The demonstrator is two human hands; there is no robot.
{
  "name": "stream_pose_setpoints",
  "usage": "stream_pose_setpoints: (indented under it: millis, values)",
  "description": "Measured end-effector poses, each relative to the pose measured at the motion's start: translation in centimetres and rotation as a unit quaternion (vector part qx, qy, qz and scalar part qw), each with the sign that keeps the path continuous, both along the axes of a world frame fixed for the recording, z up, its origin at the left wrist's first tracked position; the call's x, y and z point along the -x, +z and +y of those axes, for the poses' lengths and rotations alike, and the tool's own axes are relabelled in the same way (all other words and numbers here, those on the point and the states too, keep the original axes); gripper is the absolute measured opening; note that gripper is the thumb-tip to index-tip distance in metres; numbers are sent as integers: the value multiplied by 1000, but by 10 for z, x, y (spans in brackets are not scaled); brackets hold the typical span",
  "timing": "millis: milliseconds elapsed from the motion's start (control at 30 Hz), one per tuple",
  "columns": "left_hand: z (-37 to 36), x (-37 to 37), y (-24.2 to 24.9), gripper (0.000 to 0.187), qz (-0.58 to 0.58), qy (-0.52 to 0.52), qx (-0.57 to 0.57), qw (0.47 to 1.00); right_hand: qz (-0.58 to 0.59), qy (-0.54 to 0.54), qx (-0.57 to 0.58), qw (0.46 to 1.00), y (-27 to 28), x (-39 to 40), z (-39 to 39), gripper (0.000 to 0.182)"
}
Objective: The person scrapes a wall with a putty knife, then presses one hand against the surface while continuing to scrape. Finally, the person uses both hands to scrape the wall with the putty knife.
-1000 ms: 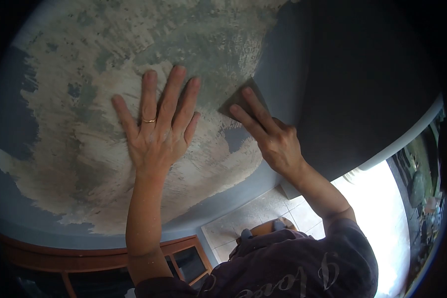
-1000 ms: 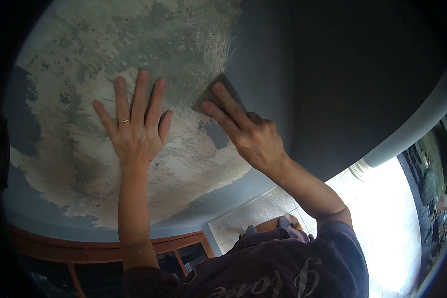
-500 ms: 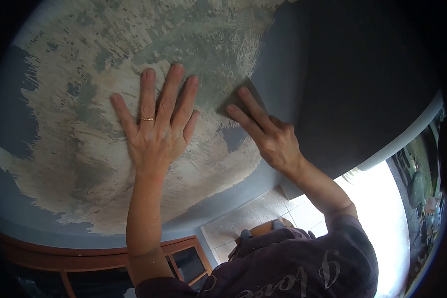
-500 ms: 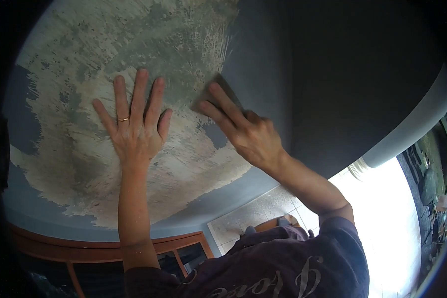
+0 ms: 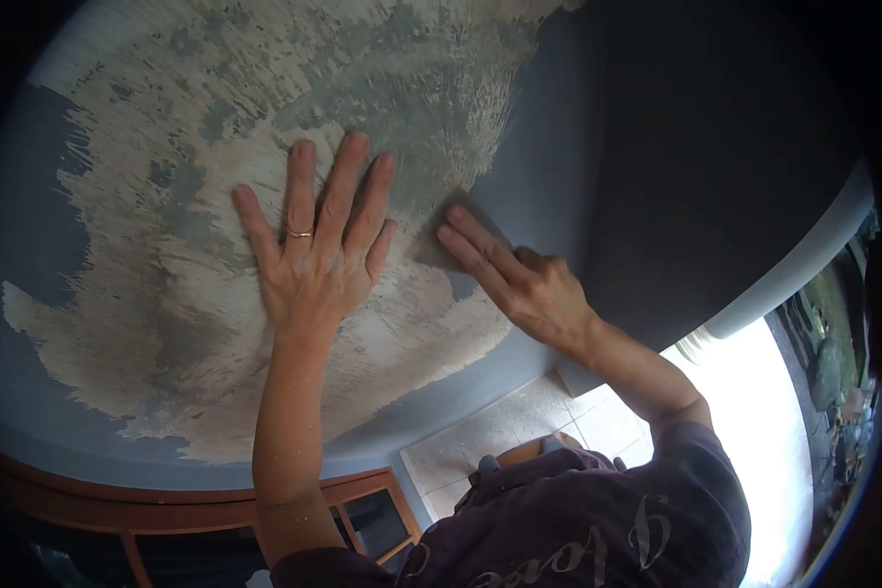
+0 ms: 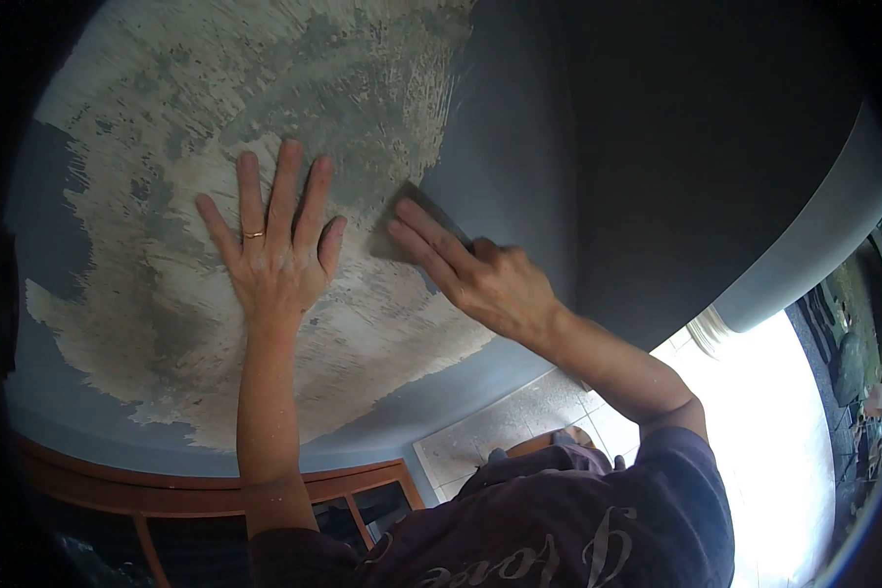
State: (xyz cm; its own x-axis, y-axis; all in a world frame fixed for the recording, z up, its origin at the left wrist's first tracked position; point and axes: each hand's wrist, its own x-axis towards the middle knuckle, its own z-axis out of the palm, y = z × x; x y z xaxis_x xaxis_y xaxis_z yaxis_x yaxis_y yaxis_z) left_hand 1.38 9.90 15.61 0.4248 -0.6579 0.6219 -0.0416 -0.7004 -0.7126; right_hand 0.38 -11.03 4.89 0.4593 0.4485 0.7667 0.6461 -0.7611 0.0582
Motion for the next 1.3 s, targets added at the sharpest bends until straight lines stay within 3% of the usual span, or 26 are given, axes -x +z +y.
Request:
stream_pose_setpoints:
  millis: [133, 633, 733, 833, 1033, 1133, 1300]
  values:
    - [-1, -1, 1, 56, 2, -2, 1, 1000, 12, -2, 18, 1000, -6, 3, -2, 70]
    - [0, -2, 0, 55, -1, -9, 3, 1000, 28, 28, -80, 996, -6, 5, 7, 69]
    - [1, -2, -1, 73, 10, 6, 12, 1000, 20, 15, -48, 999, -8, 3, 5, 69]
    - [1, -3, -1, 56, -2, -13, 1, 1000, 34, 40, -97, 994, 11, 0, 8, 69]
    - [0, -3, 0, 54, -3, -15, 1, 1000, 25, 17, -69, 997, -7, 3, 7, 69]
    - [2, -3, -2, 71, 9, -9, 18, 1000, 46, 25, -132, 990, 8, -5, 7, 71]
    - [0, -1, 1, 69, 12, 1, 13, 1000, 48, 42, -153, 986, -5, 4, 12, 70]
